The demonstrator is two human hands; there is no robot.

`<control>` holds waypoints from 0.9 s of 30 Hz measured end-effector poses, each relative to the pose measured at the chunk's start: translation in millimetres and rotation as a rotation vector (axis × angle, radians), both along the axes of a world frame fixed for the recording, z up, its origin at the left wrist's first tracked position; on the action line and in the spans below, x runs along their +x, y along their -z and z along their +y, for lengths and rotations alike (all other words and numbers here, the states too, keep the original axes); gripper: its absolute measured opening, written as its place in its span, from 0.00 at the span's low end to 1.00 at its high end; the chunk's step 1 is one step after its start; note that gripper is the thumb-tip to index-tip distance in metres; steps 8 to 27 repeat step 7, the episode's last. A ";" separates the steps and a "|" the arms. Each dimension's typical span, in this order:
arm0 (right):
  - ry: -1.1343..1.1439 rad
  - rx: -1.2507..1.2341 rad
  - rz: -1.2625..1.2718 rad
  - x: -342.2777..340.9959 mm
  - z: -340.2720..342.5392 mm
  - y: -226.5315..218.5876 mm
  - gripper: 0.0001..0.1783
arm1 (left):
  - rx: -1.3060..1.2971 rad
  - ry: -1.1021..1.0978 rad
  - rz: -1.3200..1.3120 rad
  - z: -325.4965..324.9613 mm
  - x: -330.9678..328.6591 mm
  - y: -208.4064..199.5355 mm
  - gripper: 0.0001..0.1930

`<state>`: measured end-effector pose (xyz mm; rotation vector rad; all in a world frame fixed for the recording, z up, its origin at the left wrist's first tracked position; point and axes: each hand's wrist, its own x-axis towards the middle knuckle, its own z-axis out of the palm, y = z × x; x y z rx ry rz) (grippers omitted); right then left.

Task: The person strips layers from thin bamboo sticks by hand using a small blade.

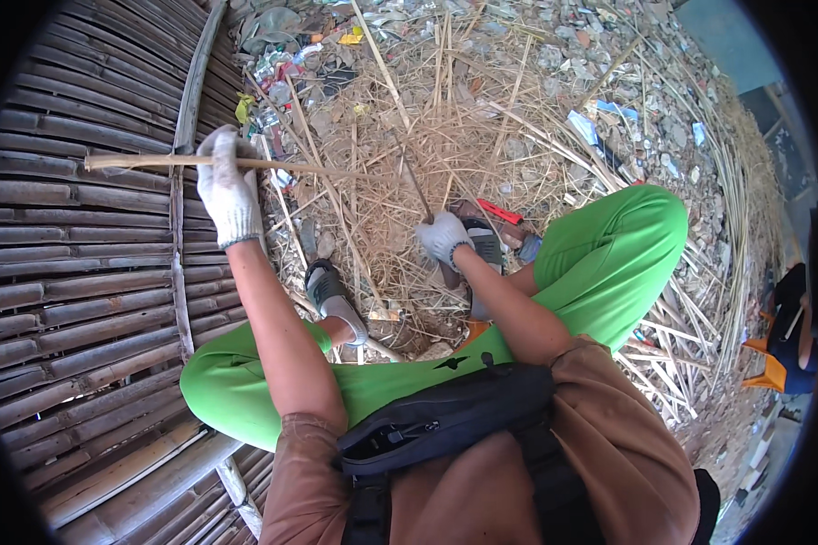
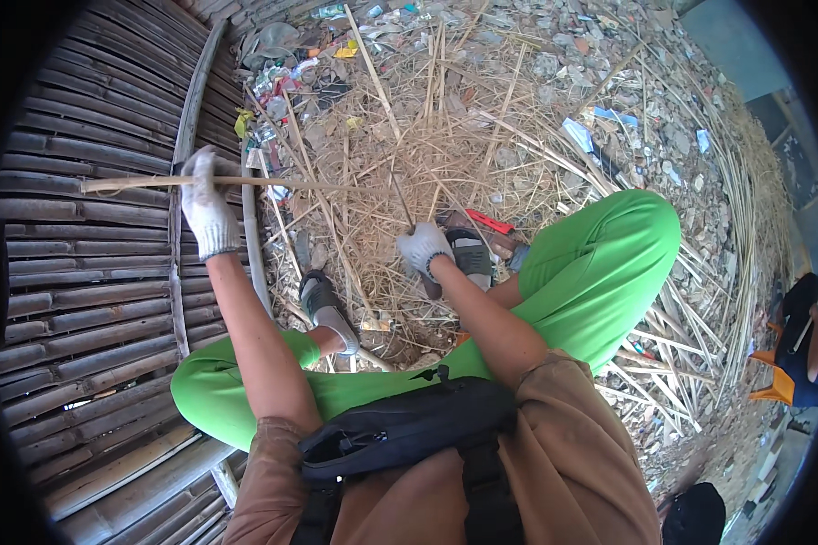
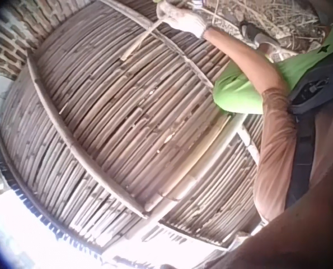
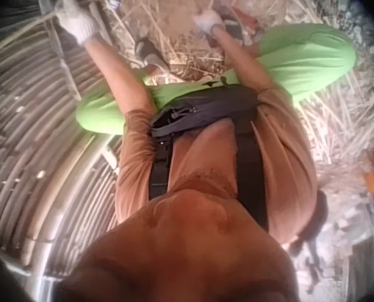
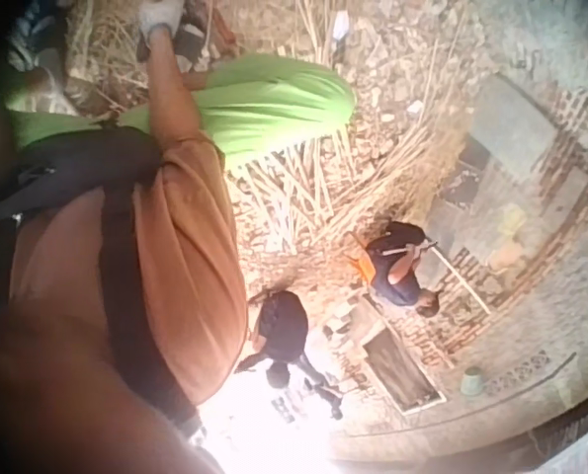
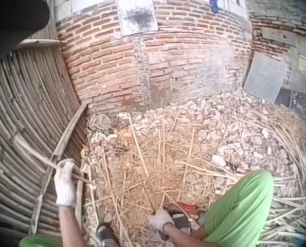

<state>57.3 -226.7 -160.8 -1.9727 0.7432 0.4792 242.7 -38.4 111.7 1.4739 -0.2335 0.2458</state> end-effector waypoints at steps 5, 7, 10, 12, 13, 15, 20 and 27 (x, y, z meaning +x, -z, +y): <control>0.511 -0.598 -0.182 -3.6 -72.6 -72.4 0.24 | 0.250 0.153 0.155 25.7 15.8 27.2 0.19; 0.597 -0.786 -0.212 -4.2 -92.7 -68.8 0.25 | 0.148 0.145 0.162 22.0 5.2 9.3 0.18; 0.597 -0.786 -0.212 -4.2 -92.7 -68.8 0.25 | 0.148 0.145 0.162 22.0 5.2 9.3 0.18; 0.597 -0.786 -0.212 -4.2 -92.7 -68.8 0.25 | 0.148 0.145 0.162 22.0 5.2 9.3 0.18; 0.597 -0.786 -0.212 -4.2 -92.7 -68.8 0.25 | 0.148 0.145 0.162 22.0 5.2 9.3 0.18; 0.597 -0.786 -0.212 -4.2 -92.7 -68.8 0.25 | 0.148 0.145 0.162 22.0 5.2 9.3 0.18; 0.597 -0.786 -0.212 -4.2 -92.7 -68.8 0.25 | 0.148 0.145 0.162 22.0 5.2 9.3 0.18; 0.597 -0.786 -0.212 -4.2 -92.7 -68.8 0.25 | 0.148 0.145 0.162 22.0 5.2 9.3 0.18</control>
